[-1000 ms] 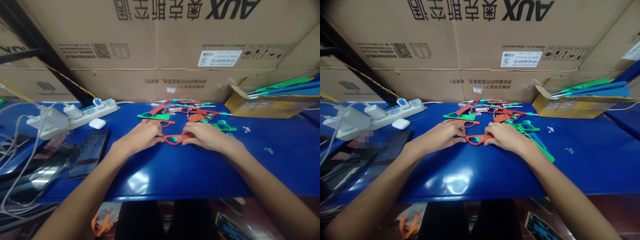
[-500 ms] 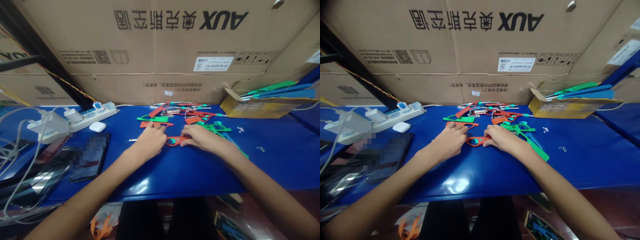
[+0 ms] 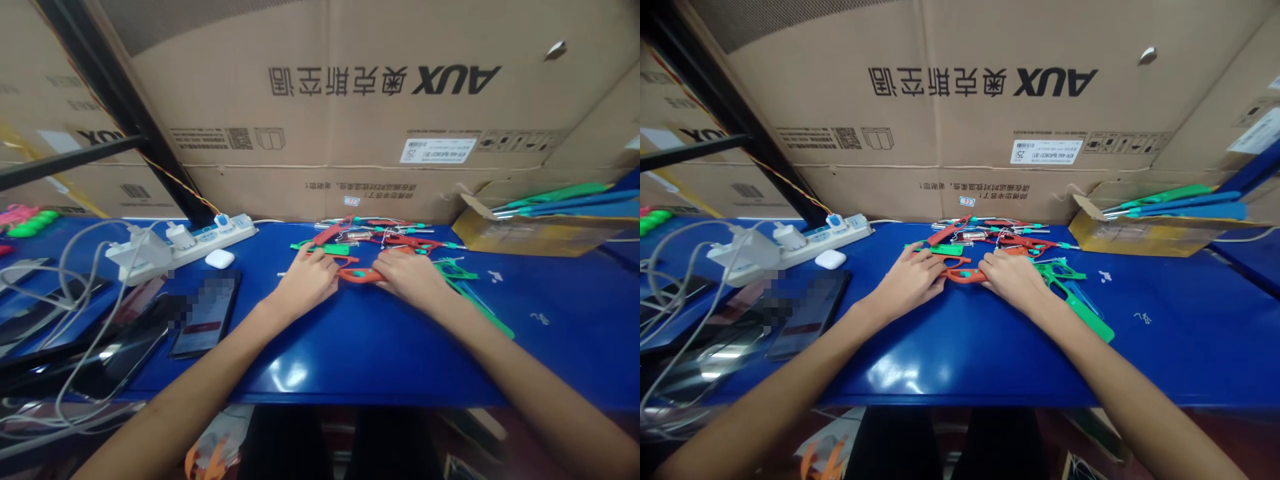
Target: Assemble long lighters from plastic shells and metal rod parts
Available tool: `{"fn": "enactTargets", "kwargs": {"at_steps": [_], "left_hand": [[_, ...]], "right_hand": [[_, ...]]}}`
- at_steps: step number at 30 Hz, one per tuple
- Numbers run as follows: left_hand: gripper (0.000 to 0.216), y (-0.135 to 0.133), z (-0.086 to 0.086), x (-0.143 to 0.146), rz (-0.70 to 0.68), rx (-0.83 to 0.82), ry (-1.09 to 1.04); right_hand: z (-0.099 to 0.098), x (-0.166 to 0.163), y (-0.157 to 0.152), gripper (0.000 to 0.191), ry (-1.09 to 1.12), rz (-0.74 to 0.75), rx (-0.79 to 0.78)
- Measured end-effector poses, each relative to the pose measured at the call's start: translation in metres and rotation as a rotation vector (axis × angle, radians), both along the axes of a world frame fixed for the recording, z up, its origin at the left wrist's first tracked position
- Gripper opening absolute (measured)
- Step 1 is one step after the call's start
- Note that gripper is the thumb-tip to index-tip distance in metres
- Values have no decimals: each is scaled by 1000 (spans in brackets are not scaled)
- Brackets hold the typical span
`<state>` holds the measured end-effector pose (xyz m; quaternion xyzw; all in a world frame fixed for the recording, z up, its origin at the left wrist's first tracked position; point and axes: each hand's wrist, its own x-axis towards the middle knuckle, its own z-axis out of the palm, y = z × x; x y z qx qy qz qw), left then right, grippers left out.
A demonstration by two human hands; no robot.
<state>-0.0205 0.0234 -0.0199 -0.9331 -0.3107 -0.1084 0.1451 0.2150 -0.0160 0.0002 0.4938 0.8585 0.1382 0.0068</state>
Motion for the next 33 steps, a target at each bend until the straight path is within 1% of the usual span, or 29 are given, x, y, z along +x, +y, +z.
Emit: {"fn": "enactTargets", "kwargs": {"at_steps": [4, 8, 10, 12, 14, 16, 18, 22, 26, 30, 33], "left_hand": [[24, 0, 2, -7, 7, 41, -34], [26, -1, 5, -7, -50, -22, -49], [29, -3, 6, -6, -89, -59, -74], [27, -5, 6, -5, -110, -81, -98], [23, -6, 7, -5, -113, -81, -112], [24, -6, 7, -6, -113, -60, -123], [25, -6, 6, -7, -125, -32, -140], [25, -4, 3, -7, -152, 4, -192], [26, -4, 1, -5, -147, 0, -223], [29, -4, 5, -6, -120, -5, -199], [44, 2, 10, -18, -112, -12, -190]], "right_hand": [[-2, 1, 0, 36, 32, 22, 16], [-5, -1, 0, 46, -25, -4, -59], [-4, 0, 0, 45, -45, -21, -92], [-2, 1, -2, 40, -42, -25, -103], [-1, 2, -4, 34, -18, -1, -101], [0, 4, -6, 32, 11, 42, -83], [-1, 6, -6, 33, 29, 78, -35], [-4, 7, -4, 45, 29, 121, 102], [-6, 10, -1, 57, 32, 152, 155], [-5, 14, -2, 55, 16, 143, 169], [-2, 16, -2, 48, -15, 112, 161]]}}
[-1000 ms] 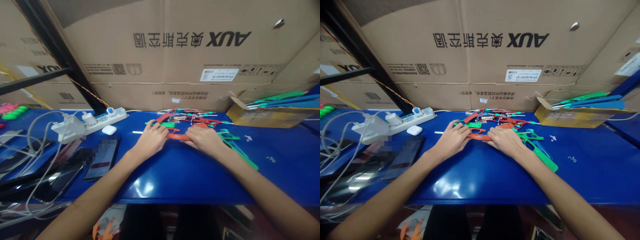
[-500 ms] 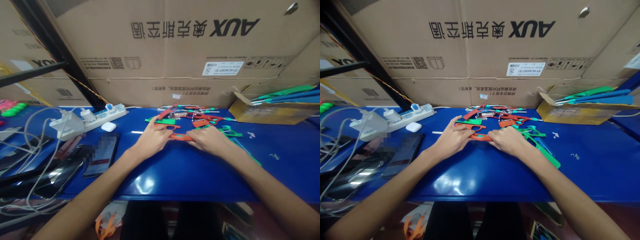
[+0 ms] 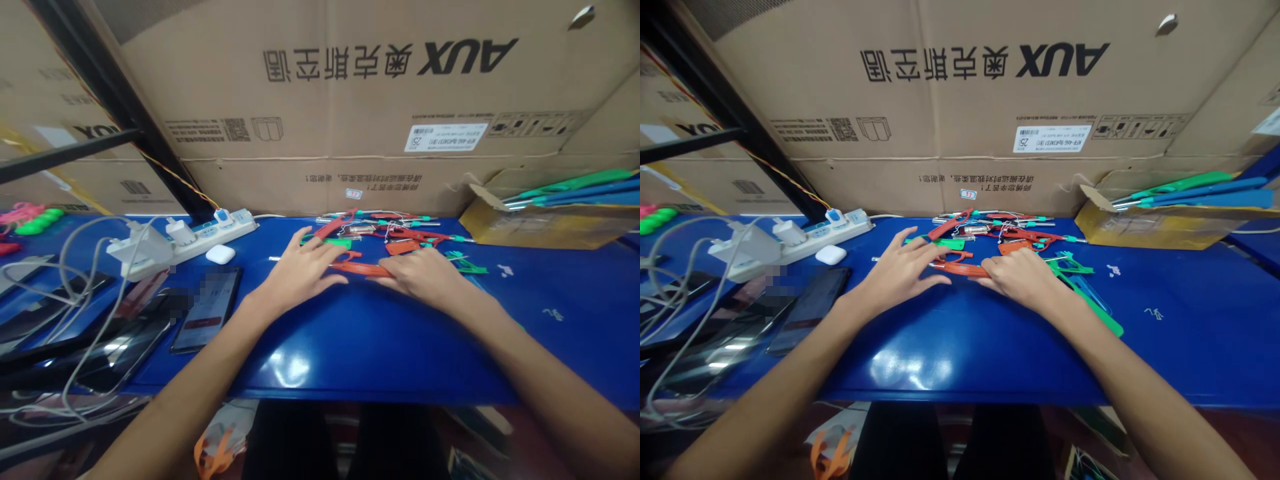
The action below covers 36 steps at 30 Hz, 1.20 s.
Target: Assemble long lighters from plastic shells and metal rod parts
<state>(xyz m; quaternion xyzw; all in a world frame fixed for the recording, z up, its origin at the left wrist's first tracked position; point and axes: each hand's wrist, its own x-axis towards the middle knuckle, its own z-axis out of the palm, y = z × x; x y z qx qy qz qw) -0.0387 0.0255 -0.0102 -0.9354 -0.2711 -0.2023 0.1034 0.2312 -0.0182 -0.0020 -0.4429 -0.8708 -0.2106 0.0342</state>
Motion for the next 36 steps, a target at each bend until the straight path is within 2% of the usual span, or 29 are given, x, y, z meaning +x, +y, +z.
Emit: {"fn": "enactTargets", "kwargs": {"at_steps": [2, 7, 13, 21, 28, 32, 36], "left_hand": [[51, 7, 4, -12, 1, -29, 0], [27, 20, 10, -31, -50, -102, -35], [30, 15, 9, -24, -84, -183, -22], [40, 4, 13, -13, -59, -376, 65], [36, 0, 4, -7, -80, -279, 31], [39, -3, 1, 0, -48, -205, 95], [41, -6, -1, 4, -68, -197, 162]], "right_hand": [[3, 2, 1, 46, -13, -30, -2], [7, 5, 2, 44, 1, -44, -7], [7, 8, 3, 27, 32, -2, -33], [4, -1, 0, 24, 43, 37, -61], [2, 1, 3, 34, 104, 63, -105], [3, 5, 3, 46, 137, 98, -182], [3, 1, 0, 50, 81, 64, -182]]}}
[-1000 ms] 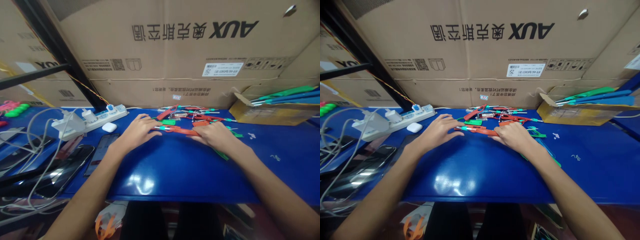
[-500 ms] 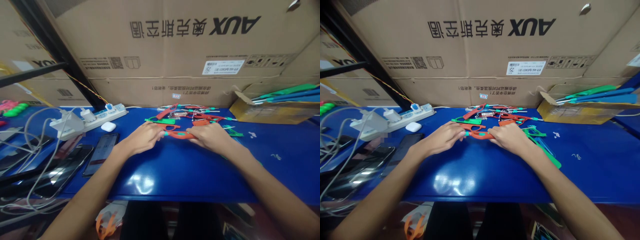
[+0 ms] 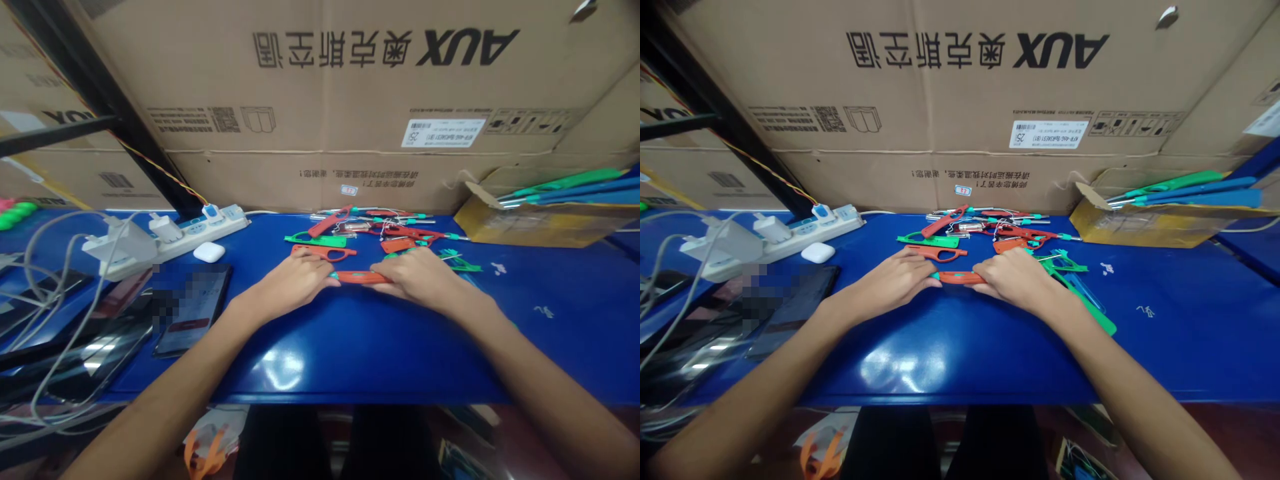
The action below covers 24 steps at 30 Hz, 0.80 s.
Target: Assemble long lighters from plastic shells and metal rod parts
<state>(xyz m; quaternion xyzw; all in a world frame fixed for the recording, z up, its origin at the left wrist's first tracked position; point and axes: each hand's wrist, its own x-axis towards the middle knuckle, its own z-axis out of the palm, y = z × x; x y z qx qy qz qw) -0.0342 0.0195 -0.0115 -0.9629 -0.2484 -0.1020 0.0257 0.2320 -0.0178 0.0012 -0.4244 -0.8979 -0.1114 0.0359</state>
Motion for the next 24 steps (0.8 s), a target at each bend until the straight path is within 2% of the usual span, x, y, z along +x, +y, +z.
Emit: {"fn": "enactTargets", "kwargs": {"at_steps": [8, 13, 15, 19, 24], "left_hand": [[43, 2, -4, -4, -16, -64, -77], [38, -1, -6, 1, -5, 23, -182], [39, -1, -9, 3, -8, 68, -185], [28, 9, -11, -3, 27, 80, -259], [21, 14, -3, -8, 128, -7, -340]], "right_hand": [[2, -2, -4, 59, 37, 16, 7], [8, -2, -4, 32, 114, -64, 27], [10, -3, -5, 28, 146, -79, 32], [12, 2, -7, 42, 326, -40, 56], [14, 12, -6, 32, 556, 77, 111]]}}
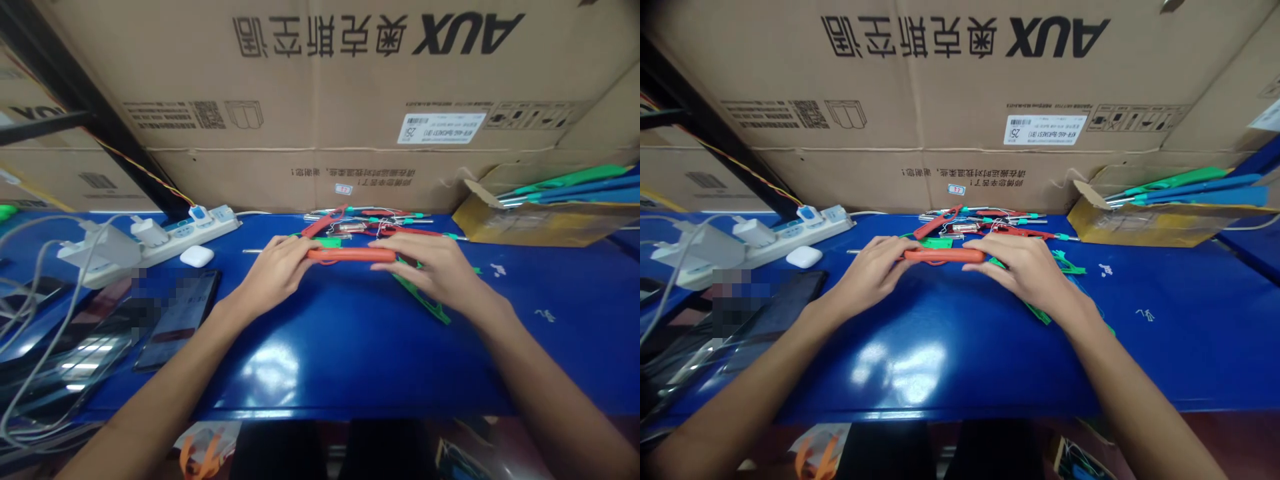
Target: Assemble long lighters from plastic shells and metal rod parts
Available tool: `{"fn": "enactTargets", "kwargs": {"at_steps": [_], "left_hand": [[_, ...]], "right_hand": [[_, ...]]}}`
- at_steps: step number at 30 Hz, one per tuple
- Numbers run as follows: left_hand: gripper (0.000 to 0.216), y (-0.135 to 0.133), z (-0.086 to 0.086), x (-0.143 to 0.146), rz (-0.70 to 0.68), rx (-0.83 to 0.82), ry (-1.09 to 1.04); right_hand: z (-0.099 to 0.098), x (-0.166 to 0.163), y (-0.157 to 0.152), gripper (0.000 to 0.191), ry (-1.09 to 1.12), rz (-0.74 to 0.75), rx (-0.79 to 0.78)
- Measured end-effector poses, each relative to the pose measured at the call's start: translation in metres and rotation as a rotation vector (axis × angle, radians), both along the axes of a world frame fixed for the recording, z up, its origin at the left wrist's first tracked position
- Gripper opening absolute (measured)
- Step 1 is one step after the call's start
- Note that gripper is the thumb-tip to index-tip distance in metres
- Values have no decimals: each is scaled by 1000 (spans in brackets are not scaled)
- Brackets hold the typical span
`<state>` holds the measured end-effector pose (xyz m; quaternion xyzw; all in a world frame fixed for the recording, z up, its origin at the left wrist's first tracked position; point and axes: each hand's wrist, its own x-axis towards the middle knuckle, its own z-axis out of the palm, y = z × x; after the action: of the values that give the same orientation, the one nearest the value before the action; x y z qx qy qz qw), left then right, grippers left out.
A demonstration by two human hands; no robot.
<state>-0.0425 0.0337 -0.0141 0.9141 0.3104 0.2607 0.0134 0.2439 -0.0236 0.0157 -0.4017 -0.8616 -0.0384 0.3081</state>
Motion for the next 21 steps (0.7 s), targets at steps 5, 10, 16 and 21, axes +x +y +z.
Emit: {"fn": "enactTargets", "kwargs": {"at_steps": [5, 10, 16, 21], "left_hand": [[27, -12, 5, 7, -98, -21, -53], [28, -17, 7, 9, -227, -69, -140], [34, -24, 16, 13, -193, -460, -112], [44, -27, 16, 16, -177, -559, -102]], "right_hand": [[0, -9, -5, 26, 55, 66, 19], [6, -12, -6, 28, 102, 36, -97], [14, 25, 9, 38, 68, -169, -152], [27, 93, 11, 38, -36, -636, -154]]}}
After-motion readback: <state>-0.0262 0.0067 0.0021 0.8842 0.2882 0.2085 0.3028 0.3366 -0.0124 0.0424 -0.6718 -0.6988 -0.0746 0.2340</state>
